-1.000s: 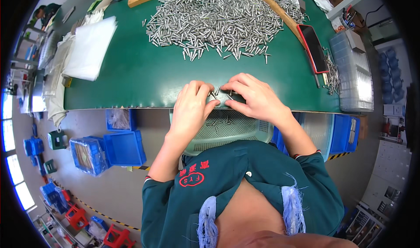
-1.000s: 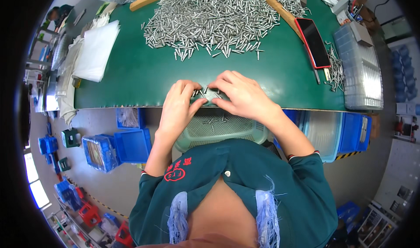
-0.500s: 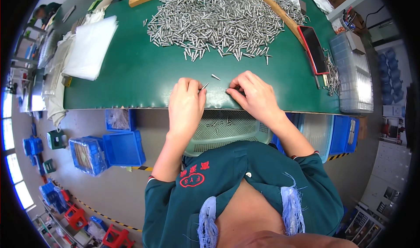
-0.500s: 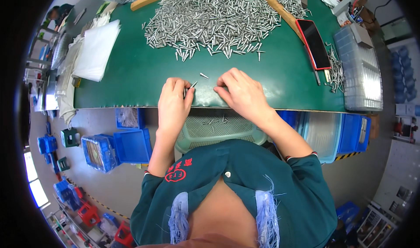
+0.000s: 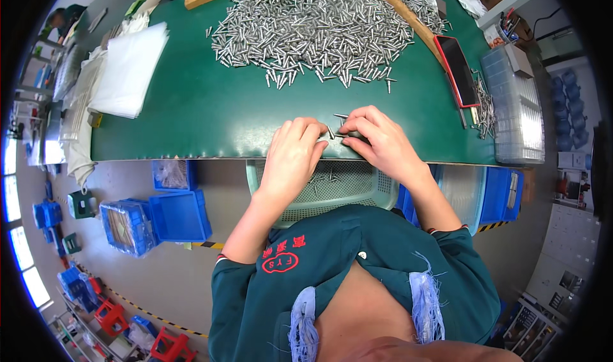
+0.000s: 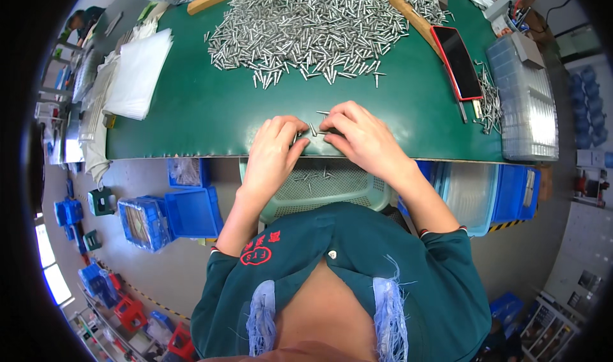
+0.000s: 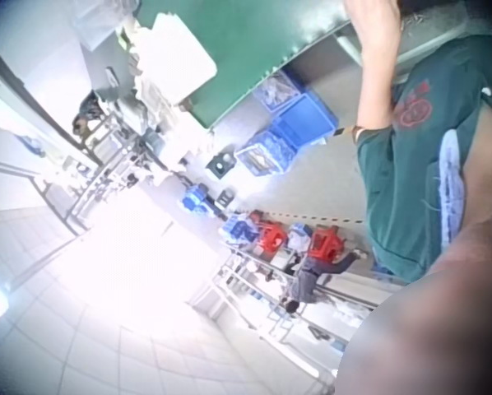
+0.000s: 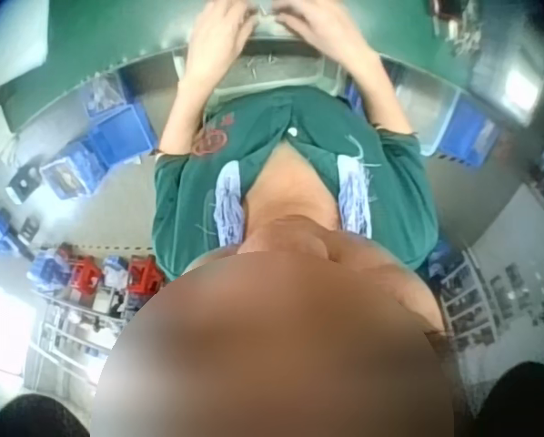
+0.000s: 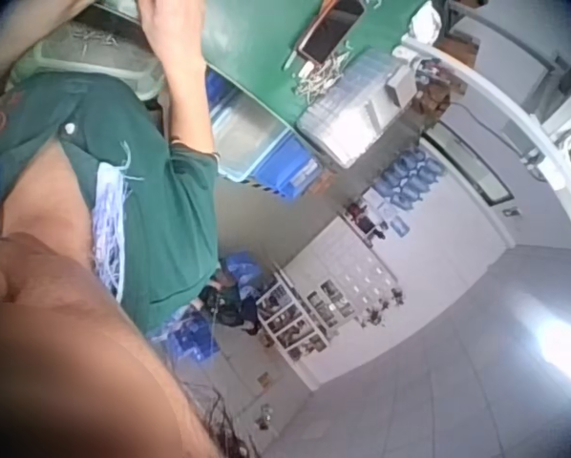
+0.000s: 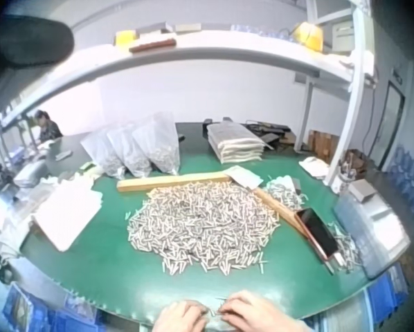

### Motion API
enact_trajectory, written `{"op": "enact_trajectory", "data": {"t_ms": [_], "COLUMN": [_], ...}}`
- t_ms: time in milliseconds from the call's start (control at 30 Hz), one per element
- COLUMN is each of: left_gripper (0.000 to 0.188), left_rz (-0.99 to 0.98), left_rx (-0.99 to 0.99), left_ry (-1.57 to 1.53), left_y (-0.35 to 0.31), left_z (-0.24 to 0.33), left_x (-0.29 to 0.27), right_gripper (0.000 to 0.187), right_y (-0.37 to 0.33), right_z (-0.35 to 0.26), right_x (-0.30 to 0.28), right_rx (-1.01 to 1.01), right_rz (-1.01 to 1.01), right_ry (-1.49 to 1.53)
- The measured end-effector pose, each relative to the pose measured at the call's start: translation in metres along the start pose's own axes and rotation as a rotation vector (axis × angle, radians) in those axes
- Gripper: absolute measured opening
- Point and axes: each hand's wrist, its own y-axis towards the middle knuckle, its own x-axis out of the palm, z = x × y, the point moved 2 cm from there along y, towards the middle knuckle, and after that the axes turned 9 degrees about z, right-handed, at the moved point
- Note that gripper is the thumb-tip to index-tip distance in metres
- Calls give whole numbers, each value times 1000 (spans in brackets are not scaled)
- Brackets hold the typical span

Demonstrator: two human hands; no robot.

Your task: Inspecting and sorting small metal pins on a green workbench.

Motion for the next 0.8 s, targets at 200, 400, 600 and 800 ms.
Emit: {"op": "enact_trajectory", "data": {"t_ms": [200,400,600,800], "left_gripper": [25,22,15,12], "left_rz": [-14,-46,-8,45], "left_rx": [-69,-63,-130,-173], "left_ry": [69,98,173,205], "left_y": [-2,-5,-5,-3], "left_z": [6,4,0,0], "left_x": [-9,-11,-14,-9], "right_gripper": [14,17,27,23], "right_y": [-6,2,5,1], "right_z": [2,-6,-8,-8], "right_x": [2,9,8,3], "right_rx": [-26,-24,29,6], "right_rz": [34,34,21,10], "right_ry": [-101,-166,-171,-222]}}
